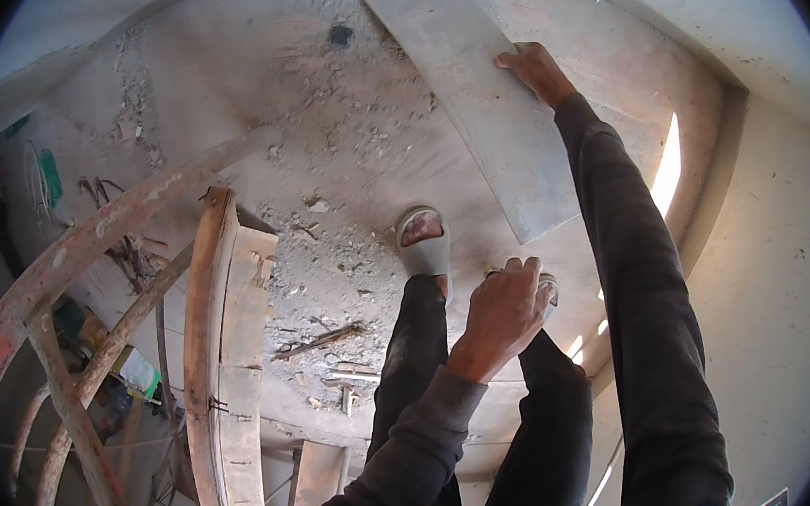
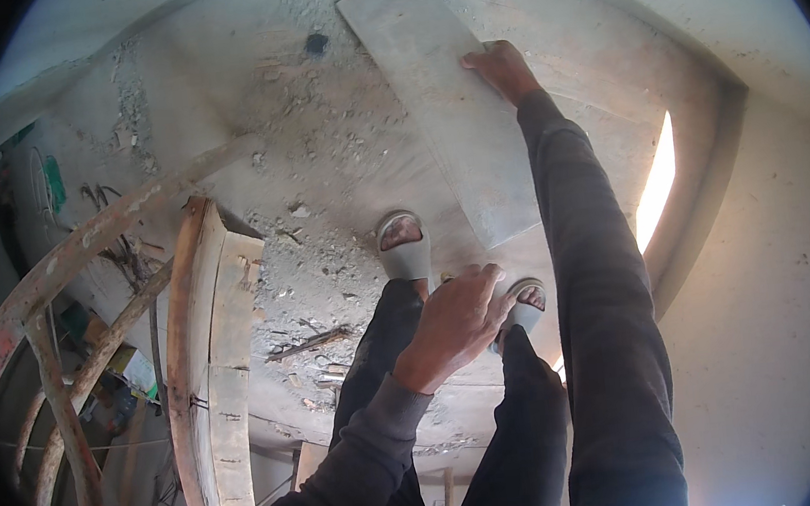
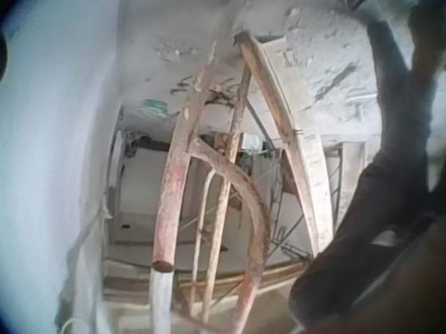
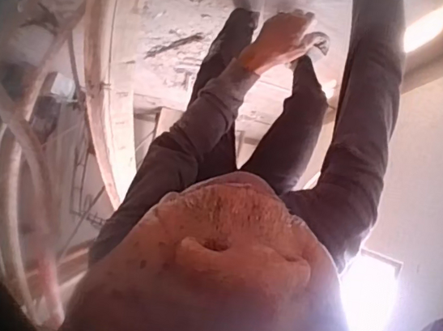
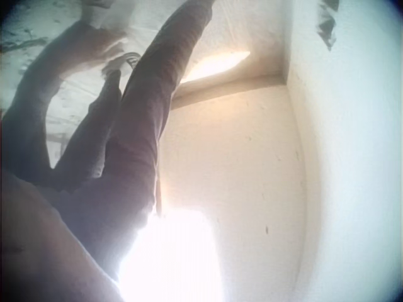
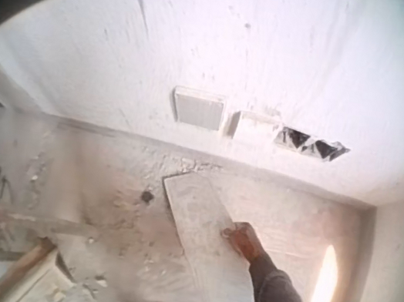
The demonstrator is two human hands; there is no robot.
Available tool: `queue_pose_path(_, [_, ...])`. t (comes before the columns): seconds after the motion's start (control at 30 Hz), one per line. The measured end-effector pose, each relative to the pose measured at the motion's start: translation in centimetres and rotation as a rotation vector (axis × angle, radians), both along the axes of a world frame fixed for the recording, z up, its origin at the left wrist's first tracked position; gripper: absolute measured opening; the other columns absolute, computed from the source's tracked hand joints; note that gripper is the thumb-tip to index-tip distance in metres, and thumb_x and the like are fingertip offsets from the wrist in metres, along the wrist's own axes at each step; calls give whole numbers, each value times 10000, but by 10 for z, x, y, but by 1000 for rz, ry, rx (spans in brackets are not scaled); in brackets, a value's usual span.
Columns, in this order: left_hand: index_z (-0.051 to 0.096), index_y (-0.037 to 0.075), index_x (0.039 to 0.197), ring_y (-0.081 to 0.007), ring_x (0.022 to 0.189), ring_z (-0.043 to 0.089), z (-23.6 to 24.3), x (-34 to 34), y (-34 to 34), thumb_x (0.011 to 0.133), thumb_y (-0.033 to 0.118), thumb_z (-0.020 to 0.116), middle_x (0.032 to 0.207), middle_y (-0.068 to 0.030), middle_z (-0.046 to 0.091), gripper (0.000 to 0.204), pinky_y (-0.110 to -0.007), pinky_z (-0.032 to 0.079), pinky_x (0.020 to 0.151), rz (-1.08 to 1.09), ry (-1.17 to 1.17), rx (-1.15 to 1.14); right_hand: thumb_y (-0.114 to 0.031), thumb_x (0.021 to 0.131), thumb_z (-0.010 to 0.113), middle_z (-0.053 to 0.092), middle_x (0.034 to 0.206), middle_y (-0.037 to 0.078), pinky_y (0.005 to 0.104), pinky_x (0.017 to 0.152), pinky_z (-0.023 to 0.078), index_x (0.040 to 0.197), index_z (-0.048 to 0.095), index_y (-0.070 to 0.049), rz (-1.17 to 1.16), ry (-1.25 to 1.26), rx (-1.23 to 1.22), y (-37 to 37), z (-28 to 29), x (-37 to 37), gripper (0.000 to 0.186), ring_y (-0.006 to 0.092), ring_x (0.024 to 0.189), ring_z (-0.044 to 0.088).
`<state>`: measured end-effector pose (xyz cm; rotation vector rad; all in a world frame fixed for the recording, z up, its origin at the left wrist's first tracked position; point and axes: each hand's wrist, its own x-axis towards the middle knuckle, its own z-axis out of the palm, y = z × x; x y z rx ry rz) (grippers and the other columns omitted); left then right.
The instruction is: The person applies plaster compound to a ceiling corner joint using a wooden board and their hands.
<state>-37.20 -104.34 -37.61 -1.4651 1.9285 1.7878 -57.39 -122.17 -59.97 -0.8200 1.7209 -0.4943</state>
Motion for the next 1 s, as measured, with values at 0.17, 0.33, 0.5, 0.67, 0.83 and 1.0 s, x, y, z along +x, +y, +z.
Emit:
queue_pose_path(0.17, [537, -10, 1005, -381, 805, 633, -2, 0, 2, 928, 243, 610, 891, -200, 598, 274, -469, 484, 721, 23, 15, -11, -272, 722, 684, 688, 829, 193, 371, 704, 506, 1027, 680, 62, 123, 156, -38, 7, 22, 17, 452, 256, 721, 665])
queue_pose_path(0.33, [548, 7, 997, -376, 813, 629, -3, -3, 11, 929, 265, 607, 888, -183, 602, 273, -463, 489, 724, 55, 10, -28, -263, 714, 680, 695, 801, 160, 366, 699, 509, 1043, 682, 43, 62, 224, -73, 71, 53, -44, 449, 247, 717, 662])
queue_pose_path(0.5, [553, 19, 996, -379, 816, 626, -1, -2, 16, 928, 271, 605, 898, -174, 603, 266, -457, 490, 721, 58, -5, -35, -267, 754, 658, 705, 838, 184, 379, 702, 514, 1087, 673, 3, -21, 538, -156, 154, 41, -103, 429, 282, 736, 680])
queue_pose_path(0.67, [554, -5, 985, -367, 820, 635, 4, -4, 9, 896, 222, 626, 913, -189, 604, 255, -470, 506, 708, 35, 15, 29, -257, 751, 680, 705, 840, 193, 406, 702, 513, 1088, 671, -8, -233, 666, -149, 202, 17, -113, 420, 298, 748, 687])
queue_pose_path(0.83, [537, 25, 961, -366, 771, 623, 4, 1, 14, 909, 242, 608, 837, -168, 587, 234, -461, 488, 699, 27, 31, -47, -251, 755, 683, 709, 857, 189, 430, 725, 517, 1090, 666, -3, -197, 653, -167, 194, -11, -78, 418, 330, 762, 686])
queue_pose_path(1.0, [563, 22, 954, -345, 777, 636, -4, 18, 25, 899, 241, 619, 807, -158, 612, 232, -462, 491, 691, -14, 59, -27, -258, 766, 681, 697, 887, 210, 463, 759, 523, 1156, 641, -21, 114, 683, -99, 131, 6, 6, 458, 388, 835, 668])
